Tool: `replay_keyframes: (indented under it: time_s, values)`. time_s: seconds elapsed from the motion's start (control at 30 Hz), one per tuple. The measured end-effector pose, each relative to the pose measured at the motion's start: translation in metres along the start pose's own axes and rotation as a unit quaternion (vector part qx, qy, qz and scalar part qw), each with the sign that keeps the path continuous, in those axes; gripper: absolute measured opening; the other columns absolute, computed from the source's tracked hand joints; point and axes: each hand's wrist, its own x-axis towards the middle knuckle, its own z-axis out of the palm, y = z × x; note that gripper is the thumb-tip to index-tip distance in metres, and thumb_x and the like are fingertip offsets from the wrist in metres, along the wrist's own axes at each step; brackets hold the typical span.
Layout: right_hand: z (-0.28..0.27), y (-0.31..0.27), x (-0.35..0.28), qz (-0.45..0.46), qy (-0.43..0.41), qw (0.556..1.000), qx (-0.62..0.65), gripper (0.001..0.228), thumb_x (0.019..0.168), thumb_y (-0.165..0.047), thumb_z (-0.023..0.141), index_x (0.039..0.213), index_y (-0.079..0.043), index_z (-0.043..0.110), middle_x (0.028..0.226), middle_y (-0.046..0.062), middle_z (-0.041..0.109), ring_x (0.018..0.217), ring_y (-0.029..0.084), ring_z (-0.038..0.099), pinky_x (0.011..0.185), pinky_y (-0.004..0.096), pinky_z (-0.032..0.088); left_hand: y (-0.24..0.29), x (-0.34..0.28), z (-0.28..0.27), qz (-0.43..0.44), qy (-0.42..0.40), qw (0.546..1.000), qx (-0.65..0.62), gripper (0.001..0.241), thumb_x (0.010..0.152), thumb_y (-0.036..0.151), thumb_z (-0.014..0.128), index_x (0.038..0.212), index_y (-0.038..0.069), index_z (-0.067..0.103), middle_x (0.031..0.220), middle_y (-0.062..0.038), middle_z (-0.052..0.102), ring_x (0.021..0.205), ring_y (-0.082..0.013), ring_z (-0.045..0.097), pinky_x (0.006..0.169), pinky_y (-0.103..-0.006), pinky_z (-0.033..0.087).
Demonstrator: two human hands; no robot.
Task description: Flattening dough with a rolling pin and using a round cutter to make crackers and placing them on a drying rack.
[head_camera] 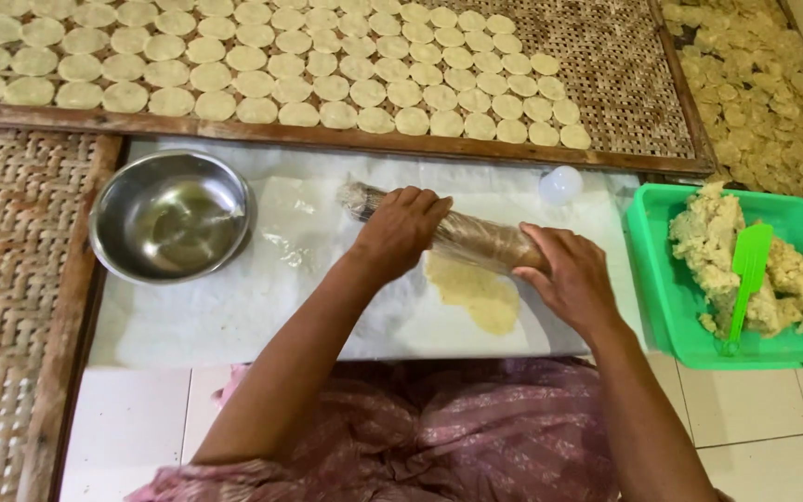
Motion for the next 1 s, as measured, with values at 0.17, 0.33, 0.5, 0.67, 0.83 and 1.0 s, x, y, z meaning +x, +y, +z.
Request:
replay_keyframes:
  time_s: [0.17, 0.33, 0.5, 0.67, 0.83, 1.0]
  values:
    - [0.009, -0.006, 0.001, 0.005, -0.004, 1.000, -0.010, 0.067, 0.086, -0.042, 0.074, 0.146, -0.019, 0.053, 0.132, 0.008, 0.064, 0.117, 0.029, 0.060, 0.108, 0.050, 0.039, -0.007, -0.007, 0.019, -0.007, 0.009, 0.999, -0.051, 0.053, 0.094, 0.011, 0.059, 0.145, 0.004, 0.051, 0.132, -0.012, 0.059, 0.124, -0.0289, 0.053, 0.110, -0.0446, 0.041]
    - [0.007, 0.004, 0.028, -0.010, -0.053, 0.997, -0.049, 0.059, 0.097, -0.052, 0.056, 0.148, -0.022, 0.054, 0.145, 0.008, 0.058, 0.126, 0.028, 0.057, 0.114, 0.052, 0.035, -0.007, 0.024, -0.007, -0.007, -0.062, 0.997, -0.049, 0.081, 0.089, 0.059, 0.061, 0.142, -0.001, 0.044, 0.147, -0.021, 0.048, 0.144, -0.0391, 0.036, 0.112, -0.0621, 0.022]
    - [0.030, 0.015, 0.065, 0.001, -0.066, 0.997, 0.034, 0.069, 0.104, -0.065, 0.018, 0.158, -0.027, 0.040, 0.166, 0.010, 0.034, 0.152, 0.032, 0.030, 0.122, 0.051, 0.025, -0.019, 0.063, 0.003, -0.019, 0.087, 0.993, 0.072, 0.079, 0.099, 0.065, 0.047, 0.163, 0.024, 0.027, 0.170, -0.014, 0.018, 0.158, -0.0333, 0.013, 0.121, -0.0725, 0.010]
    - [0.023, 0.004, 0.072, 0.047, -0.156, 0.986, -0.017, 0.067, 0.103, -0.063, 0.012, 0.161, -0.034, 0.027, 0.170, 0.004, 0.019, 0.156, 0.029, 0.011, 0.123, 0.055, 0.008, -0.018, 0.053, 0.014, -0.076, 0.014, 0.996, 0.052, 0.075, 0.103, 0.057, 0.047, 0.167, 0.031, 0.018, 0.173, -0.012, 0.004, 0.159, -0.0358, 0.000, 0.117, -0.0790, 0.003]
    - [0.025, -0.003, 0.068, 0.064, -0.187, 0.979, -0.039, 0.064, 0.103, -0.059, 0.010, 0.161, -0.036, 0.021, 0.170, 0.001, 0.015, 0.156, 0.026, 0.007, 0.123, 0.054, 0.003, -0.007, 0.038, 0.004, -0.092, -0.026, 0.995, 0.038, 0.075, 0.100, 0.045, 0.047, 0.167, 0.028, 0.016, 0.173, -0.013, 0.002, 0.158, -0.0344, -0.005, 0.115, -0.0795, -0.002]
    - [0.022, -0.013, 0.064, 0.066, -0.190, 0.979, -0.045, 0.061, 0.105, -0.051, 0.011, 0.162, -0.033, 0.021, 0.170, 0.000, 0.017, 0.157, 0.024, 0.011, 0.124, 0.052, 0.004, 0.000, 0.026, 0.001, -0.103, -0.033, 0.994, 0.029, 0.075, 0.100, 0.042, 0.046, 0.167, 0.027, 0.017, 0.173, -0.013, 0.000, 0.159, -0.0347, -0.007, 0.116, -0.0790, -0.004]
